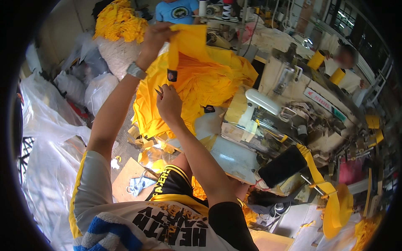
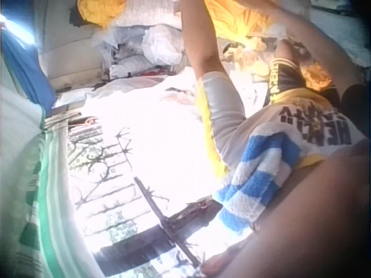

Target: The person works with yellow fabric at a sewing machine, folding edges and using a small thread-cutting tool by hand.

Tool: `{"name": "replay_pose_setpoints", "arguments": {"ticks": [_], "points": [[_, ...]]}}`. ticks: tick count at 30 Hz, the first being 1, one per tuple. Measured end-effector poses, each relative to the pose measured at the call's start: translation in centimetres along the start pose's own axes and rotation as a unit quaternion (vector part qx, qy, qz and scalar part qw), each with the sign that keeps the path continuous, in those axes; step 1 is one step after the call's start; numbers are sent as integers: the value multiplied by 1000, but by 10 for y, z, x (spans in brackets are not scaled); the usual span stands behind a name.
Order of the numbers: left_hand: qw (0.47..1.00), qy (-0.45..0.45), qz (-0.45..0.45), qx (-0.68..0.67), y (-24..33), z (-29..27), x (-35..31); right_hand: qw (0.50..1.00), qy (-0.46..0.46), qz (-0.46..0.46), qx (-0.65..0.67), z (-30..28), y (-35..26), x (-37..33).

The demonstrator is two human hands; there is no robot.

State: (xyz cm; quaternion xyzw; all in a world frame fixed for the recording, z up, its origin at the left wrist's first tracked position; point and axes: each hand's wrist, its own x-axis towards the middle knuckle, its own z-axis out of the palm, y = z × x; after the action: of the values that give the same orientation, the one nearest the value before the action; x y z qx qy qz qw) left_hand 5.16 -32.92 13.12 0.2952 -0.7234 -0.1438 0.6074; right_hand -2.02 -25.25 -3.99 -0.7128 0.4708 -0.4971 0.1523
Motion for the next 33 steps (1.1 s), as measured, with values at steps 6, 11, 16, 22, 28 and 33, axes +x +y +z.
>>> {"name": "replay_pose_setpoints", "arguments": {"ticks": [6, 11, 16, 22, 28, 33], "points": [[996, 23, 41, -72, 20, 1, 5, 992, 111, 30, 59, -26, 3, -4], [993, 102, 18, -59, 29, -5, 5, 977, -65, 10, 203, -58, -1, -38], [996, -35, -68, -36, 44, 1, -60, 942, -239, 49, 229, -211, -26, -165], [962, -140, -14, -236, 49, 119, -175, 926, -209, 312, -35, -264, 0, -263], [934, -145, -206, -252, 58, 130, -195, 993, 43, 103, -38, -220, -8, -189], [915, -157, -248, -277, 63, 124, -200, 980, 174, 88, -29, -201, 1, -148]]}}
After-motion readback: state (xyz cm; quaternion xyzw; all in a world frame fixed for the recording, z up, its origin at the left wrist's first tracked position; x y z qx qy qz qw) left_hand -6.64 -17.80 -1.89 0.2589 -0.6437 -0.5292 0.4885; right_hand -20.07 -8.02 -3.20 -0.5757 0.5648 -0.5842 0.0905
